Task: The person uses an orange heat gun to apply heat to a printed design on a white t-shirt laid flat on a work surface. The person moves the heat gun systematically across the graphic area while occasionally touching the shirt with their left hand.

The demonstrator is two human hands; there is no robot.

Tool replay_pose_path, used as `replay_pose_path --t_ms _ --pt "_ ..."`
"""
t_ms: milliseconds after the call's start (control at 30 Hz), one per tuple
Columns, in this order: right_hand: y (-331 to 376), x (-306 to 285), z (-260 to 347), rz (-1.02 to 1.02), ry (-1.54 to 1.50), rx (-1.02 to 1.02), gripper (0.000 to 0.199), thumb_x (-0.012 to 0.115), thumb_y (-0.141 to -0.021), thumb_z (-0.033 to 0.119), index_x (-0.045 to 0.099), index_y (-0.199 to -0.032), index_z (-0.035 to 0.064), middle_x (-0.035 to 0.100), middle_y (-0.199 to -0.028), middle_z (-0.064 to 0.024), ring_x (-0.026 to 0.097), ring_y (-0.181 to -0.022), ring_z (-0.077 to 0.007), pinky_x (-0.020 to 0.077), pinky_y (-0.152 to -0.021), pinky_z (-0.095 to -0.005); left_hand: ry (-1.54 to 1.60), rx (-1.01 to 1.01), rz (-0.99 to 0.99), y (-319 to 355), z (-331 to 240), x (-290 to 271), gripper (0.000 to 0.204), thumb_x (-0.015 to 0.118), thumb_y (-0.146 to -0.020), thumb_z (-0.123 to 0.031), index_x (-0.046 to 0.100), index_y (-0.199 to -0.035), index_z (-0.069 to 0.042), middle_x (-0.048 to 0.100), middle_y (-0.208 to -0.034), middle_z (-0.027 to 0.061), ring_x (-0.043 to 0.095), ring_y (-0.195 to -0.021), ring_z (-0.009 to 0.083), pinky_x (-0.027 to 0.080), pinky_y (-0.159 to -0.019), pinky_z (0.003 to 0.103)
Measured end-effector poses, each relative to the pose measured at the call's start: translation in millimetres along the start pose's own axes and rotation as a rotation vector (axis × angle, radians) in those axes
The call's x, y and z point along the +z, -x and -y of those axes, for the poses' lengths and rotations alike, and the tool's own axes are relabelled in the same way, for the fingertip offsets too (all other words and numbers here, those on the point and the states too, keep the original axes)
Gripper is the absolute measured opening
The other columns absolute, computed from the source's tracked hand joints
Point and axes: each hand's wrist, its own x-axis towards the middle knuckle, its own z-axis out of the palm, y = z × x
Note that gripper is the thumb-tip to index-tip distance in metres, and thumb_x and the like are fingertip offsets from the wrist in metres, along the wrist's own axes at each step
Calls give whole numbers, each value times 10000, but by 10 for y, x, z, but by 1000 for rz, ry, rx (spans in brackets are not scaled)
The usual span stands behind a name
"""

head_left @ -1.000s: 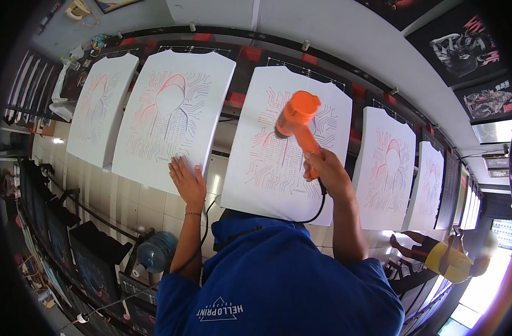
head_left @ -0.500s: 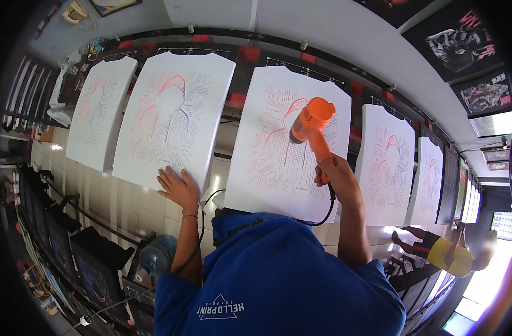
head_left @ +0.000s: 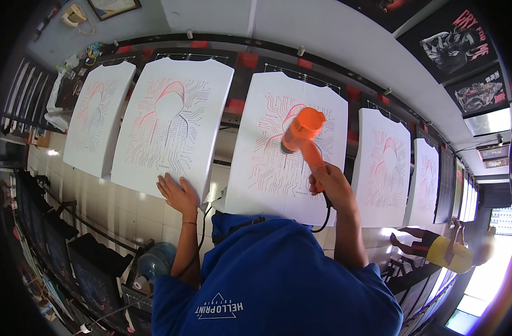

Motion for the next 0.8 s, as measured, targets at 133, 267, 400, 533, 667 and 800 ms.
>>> replay_pose_path --t_ms 133,267,400,533,667,800 --pt "72 -5 -14 -17 -19 1 278 591 -951 253 576 -950 -25 588 -764 -48 592 -637 -124 500 -586 -281 -23 21 -20 -32 46 24 562 534 -952 -287 434 -1428 -6 303 -1538 285 227 -1444 467 267 -1122 590" --pt "7 128 -14 112 -39 -20 272 586 -951 255 571 -953 -16 591 -764 -41 589 -634 -121 501 -593 -279 -65 33 -77 -215 311 131 582 518 -971 -329 401 -1453 -25 246 -1550 320 195 -1444 499 253 -1115 613" --pt "-51 210 -6 184 -3 -29 280 587 -949 259 576 -972 -20 588 -758 -38 590 -647 -119 501 -605 -275 -103 -75 -122 -500 516 179 589 501 -981 -345 391 -1458 -18 235 -1551 324 193 -1439 511 253 -1141 582" --pt "-14 171 67 249 76 25 288 589 -947 257 580 -984 -29 581 -756 -36 592 -661 -118 504 -616 -274 -99 -167 -97 -582 382 120 589 479 -991 -366 388 -1457 -18 229 -1561 303 183 -1446 501 287 -1140 569" --pt "51 119 7 264 87 46 280 591 -945 245 581 -988 -31 582 -764 -41 594 -658 -119 507 -617 -274 -110 -177 -93 -545 289 68 593 464 -995 -386 390 -1457 -23 238 -1566 283 185 -1449 492 326 -1119 574" --pt "111 7 -22 282 81 52 267 589 -950 228 575 -1001 -34 586 -770 -46 592 -644 -118 503 -605 -275 -107 -169 -114 -536 295 62 588 464 -995 -386 398 -1451 -22 262 -1554 287 199 -1443 494 328 -1116 581"
